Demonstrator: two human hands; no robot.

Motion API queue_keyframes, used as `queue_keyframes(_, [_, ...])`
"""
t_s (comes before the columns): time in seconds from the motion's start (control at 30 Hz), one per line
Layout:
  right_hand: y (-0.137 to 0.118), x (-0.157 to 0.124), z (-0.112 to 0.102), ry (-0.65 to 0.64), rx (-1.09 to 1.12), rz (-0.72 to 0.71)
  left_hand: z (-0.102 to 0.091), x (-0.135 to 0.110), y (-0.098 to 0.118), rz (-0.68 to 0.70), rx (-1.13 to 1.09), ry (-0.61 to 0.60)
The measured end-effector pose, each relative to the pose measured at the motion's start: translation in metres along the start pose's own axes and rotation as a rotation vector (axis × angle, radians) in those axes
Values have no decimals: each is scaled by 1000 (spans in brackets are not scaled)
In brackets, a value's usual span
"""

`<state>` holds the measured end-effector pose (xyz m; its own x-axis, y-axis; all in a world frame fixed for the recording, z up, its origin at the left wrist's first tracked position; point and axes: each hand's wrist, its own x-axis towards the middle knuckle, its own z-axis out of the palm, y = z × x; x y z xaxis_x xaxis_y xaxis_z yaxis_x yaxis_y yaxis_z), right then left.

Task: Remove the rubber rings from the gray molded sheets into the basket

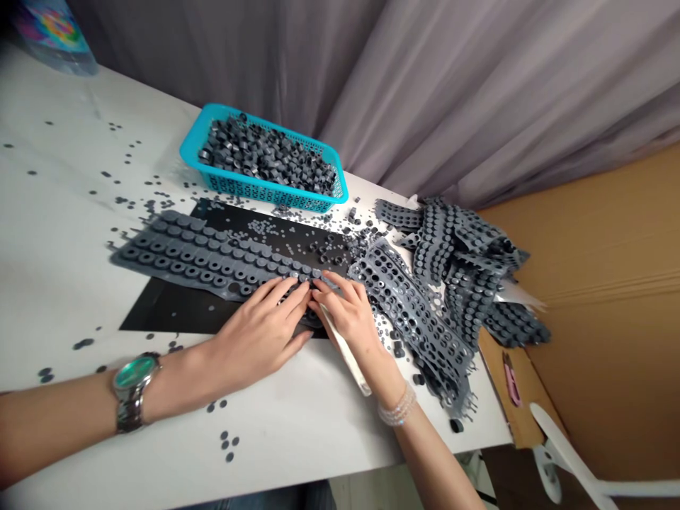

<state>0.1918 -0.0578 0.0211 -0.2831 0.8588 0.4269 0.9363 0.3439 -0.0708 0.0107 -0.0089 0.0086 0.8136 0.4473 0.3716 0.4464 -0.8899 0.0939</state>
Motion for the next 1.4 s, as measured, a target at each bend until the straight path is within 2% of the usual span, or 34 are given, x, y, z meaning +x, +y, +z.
queue_keyframes(0.2, [3,-1,0,-1,-18,-63,2,-2,0,34,29,-20])
queue_keyframes(0.4, [10,-2,3,-107,-36,-128,0,-1,0,32,23,-31])
queue_keyframes(0.47, [16,-1,3,-29,-76,-31,0,-2,0,30,13,-36])
queue_keyframes(0.57, [27,-1,0,178,-123,247,0,-2,1,29,-3,-39])
queue_keyframes(0.63, [31,-2,-3,191,-85,322,0,-3,1,29,-5,-41])
queue_keyframes(0.87, [17,-10,-3,22,37,140,1,-4,0,24,-14,-28])
queue_keyframes(1.17, [17,-4,-1,-7,-31,9,-2,-3,0,24,-13,-38])
queue_keyframes(1.4, [21,-3,3,-42,-99,-33,-2,-3,1,29,-10,-48])
